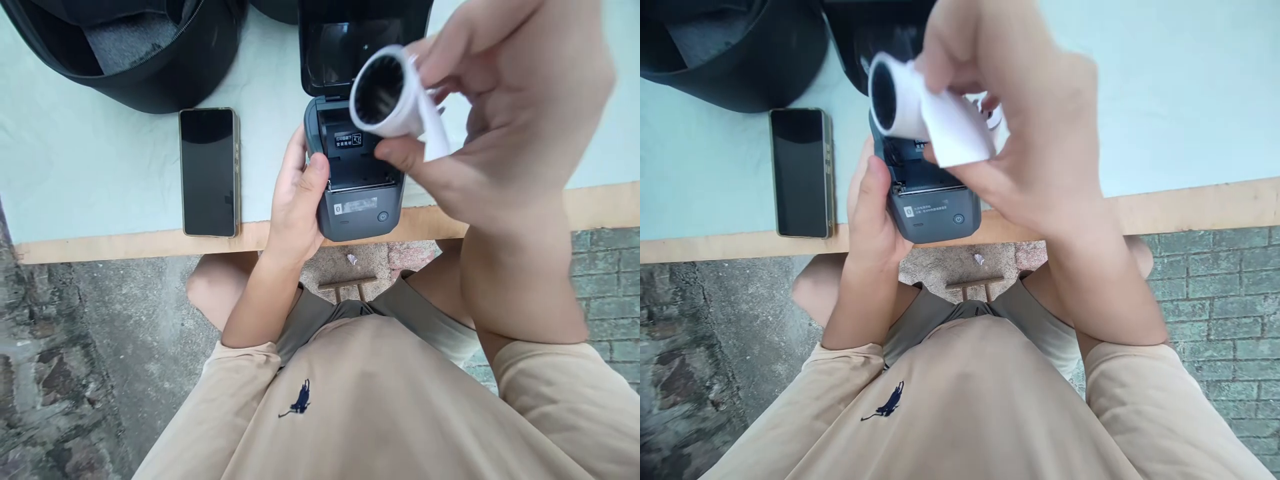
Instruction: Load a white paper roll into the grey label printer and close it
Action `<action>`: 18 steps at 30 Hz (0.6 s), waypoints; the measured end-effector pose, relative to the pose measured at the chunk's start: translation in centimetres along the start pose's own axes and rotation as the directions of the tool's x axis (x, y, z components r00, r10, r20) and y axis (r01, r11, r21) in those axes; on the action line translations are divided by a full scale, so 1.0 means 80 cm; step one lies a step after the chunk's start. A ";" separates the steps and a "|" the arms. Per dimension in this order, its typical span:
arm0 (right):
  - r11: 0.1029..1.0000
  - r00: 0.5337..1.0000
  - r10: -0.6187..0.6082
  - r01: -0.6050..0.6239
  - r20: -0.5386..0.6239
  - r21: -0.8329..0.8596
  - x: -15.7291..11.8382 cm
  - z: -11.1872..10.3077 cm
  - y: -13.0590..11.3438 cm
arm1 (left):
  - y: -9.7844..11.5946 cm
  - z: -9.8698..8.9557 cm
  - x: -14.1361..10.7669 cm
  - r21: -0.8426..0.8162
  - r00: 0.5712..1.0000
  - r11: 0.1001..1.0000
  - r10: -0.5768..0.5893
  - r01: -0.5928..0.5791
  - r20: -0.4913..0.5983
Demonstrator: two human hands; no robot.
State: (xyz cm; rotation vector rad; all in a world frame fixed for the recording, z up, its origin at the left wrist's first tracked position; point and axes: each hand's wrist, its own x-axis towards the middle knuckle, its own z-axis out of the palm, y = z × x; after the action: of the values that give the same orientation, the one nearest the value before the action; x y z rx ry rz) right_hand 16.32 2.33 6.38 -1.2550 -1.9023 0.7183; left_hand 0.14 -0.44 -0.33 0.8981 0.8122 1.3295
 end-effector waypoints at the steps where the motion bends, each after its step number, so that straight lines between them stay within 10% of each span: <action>1: 0.993 0.995 -0.103 0.103 0.011 -0.056 0.000 0.002 -0.006 | 0.000 0.000 0.000 0.004 1.000 1.000 -0.002 0.002 0.009; 6: 0.918 0.974 -0.201 0.223 0.102 -0.329 -0.004 0.001 -0.019 | -0.001 -0.001 -0.001 0.014 1.000 1.000 0.011 -0.011 0.014; 18: 0.845 0.925 -0.376 0.369 0.061 -0.386 -0.002 0.013 0.004 | -0.011 -0.012 0.006 -0.049 0.995 0.998 0.044 -0.039 0.095</action>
State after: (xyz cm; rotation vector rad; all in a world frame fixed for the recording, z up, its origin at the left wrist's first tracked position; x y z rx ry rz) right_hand 15.66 2.20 5.49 -1.0569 -2.2615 0.1200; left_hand -0.26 0.11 -1.57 0.9389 0.6885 1.3257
